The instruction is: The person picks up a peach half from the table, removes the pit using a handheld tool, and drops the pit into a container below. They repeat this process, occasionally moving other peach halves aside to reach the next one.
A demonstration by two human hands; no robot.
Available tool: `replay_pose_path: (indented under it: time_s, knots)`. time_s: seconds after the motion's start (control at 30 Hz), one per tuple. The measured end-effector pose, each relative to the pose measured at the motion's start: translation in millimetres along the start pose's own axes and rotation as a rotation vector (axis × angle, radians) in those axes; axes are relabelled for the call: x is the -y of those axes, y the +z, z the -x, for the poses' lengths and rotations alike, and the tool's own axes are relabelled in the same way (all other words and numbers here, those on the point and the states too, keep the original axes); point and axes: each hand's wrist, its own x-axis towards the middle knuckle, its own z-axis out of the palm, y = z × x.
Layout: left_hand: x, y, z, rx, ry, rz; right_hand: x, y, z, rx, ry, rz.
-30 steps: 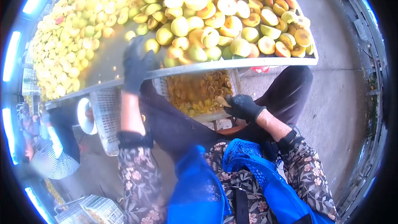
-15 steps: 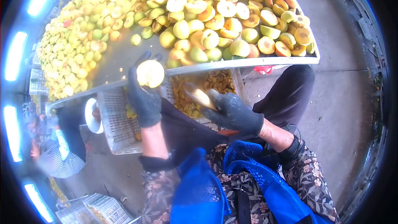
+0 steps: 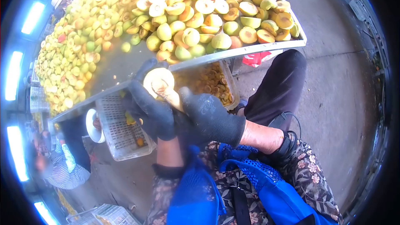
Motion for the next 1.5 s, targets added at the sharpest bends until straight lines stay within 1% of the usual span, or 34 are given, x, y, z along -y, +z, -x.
replay_pose_path:
  time_s: [0.03,0.1,0.2,0.27,0.3,0.33,0.37,0.4,0.43,0.47,0.57,0.6,0.63,0.67,0.7,0.73,0.8,0.9,1.0,1.07,1.1,1.13,1.17,1.23,1.27,1.3,1.33,1.4,1.43,1.5]
  knots:
    - [-3.3,-1.2,-0.6,-0.007,0.017,-0.024,-3.5,1.5,1.5,0.016,0.006,-0.02]
    - [-1.9,-1.7,7.0,0.009,-0.092,0.054,-5.1,-1.3,3.1,0.04,-0.006,-0.021]
    - [14.5,0.0,11.7,0.018,0.004,0.07,-5.3,-7.7,7.7,0.088,-0.066,0.026]
    - [7.0,-1.4,10.9,0.019,-0.386,0.453,-13.1,-9.2,5.8,0.132,-0.133,0.05]
    - [2.8,-2.5,10.5,0.02,-0.585,0.643,-15.3,-10.6,3.3,0.233,-0.04,-0.191]
    - [-0.2,-4.8,11.0,0.026,-0.596,0.67,-17.3,-10.8,0.0,0.336,0.055,-0.434]
    - [-2.2,-7.1,10.7,0.033,-0.604,0.697,-19.9,-10.7,-0.6,0.364,0.072,-0.501]
    - [-1.2,-7.4,11.3,0.068,-0.604,0.795,-22.6,-10.8,-1.3,0.392,0.091,-0.567]
    - [-0.1,-7.7,12.1,0.104,-0.607,0.892,-26.8,-12.5,1.5,0.352,0.036,-0.454]
    - [6.0,-8.8,13.2,0.167,-0.605,1.057,-30.2,-14.1,4.1,0.313,-0.017,-0.342]
    - [28.7,-10.9,12.2,0.35,-0.575,1.549,-26.9,-29.9,-3.5,0.519,0.273,-0.501]
    - [32.2,-8.7,12.3,0.392,-0.546,1.614,-30.5,-20.9,-5.2,0.418,0.045,-0.597]
    - [35.7,-6.5,12.3,0.436,-0.518,1.677,-33.2,-23.7,-4.3,0.42,0.01,-0.443]
    - [37.7,-5.2,15.5,0.461,-0.49,1.637,-34.3,-29.3,-2.4,0.42,-0.02,-0.293]
    - [36.8,-4.7,16.6,0.459,-0.509,1.603,-31.5,-33.3,-2.0,0.415,-0.046,-0.146]
    - [35.9,-4.0,17.8,0.458,-0.529,1.569,-32.0,-33.0,-1.4,0.405,-0.055,-0.077]
    - [22.4,-2.2,12.7,0.374,-0.64,1.509,-31.7,-31.7,-4.2,0.395,-0.084,0.072]
    - [9.9,2.6,4.0,0.228,-0.785,1.425,-44.4,-11.6,-3.5,0.497,0.142,-0.76]
    - [14.0,16.0,17.8,0.058,-0.947,1.41,-50.8,-10.9,0.2,0.724,0.608,-1.093]
    - [7.8,25.1,18.6,-0.256,-1.162,1.662,-56.5,-12.4,1.7,0.732,0.625,-1.281]
    - [9.1,26.4,17.0,-0.306,-1.102,1.553,-60.7,-12.7,0.5,0.738,0.627,-1.372]
    - [10.4,27.8,15.4,-0.354,-1.048,1.437,-74.2,-8.3,0.1,0.692,0.579,-1.191]
    - [18.0,28.1,16.0,-0.284,-0.839,1.096,-87.7,-4.0,-0.2,0.65,0.542,-1.005]
    - [40.7,24.0,22.9,-0.137,-0.423,0.408,-101.4,-24.8,-5.0,0.646,0.654,-0.476]
    - [57.8,17.9,23.9,-0.15,-0.767,0.965,-134.8,-19.1,10.5,0.549,0.272,0.181]
    - [75.0,11.9,24.8,-0.383,-1.162,1.47,-166.8,-11.8,26.0,0.394,-0.128,0.812]
    - [102.8,-3.3,35.9,-0.148,-0.909,1.426,-166.9,-15.6,30.8,0.405,-0.018,0.721]
    - [138.2,-39.7,52.1,-0.035,-0.77,1.36,-165.1,-18.0,38.0,0.442,0.182,0.534]
    - [148.4,-55.4,55.0,-0.131,-0.887,1.359,-166.3,-19.1,40.7,0.498,0.208,0.541]
    - [187.4,-71.8,61.4,0.034,-0.713,0.404,-171.5,-23.8,42.4,0.591,0.268,0.565]
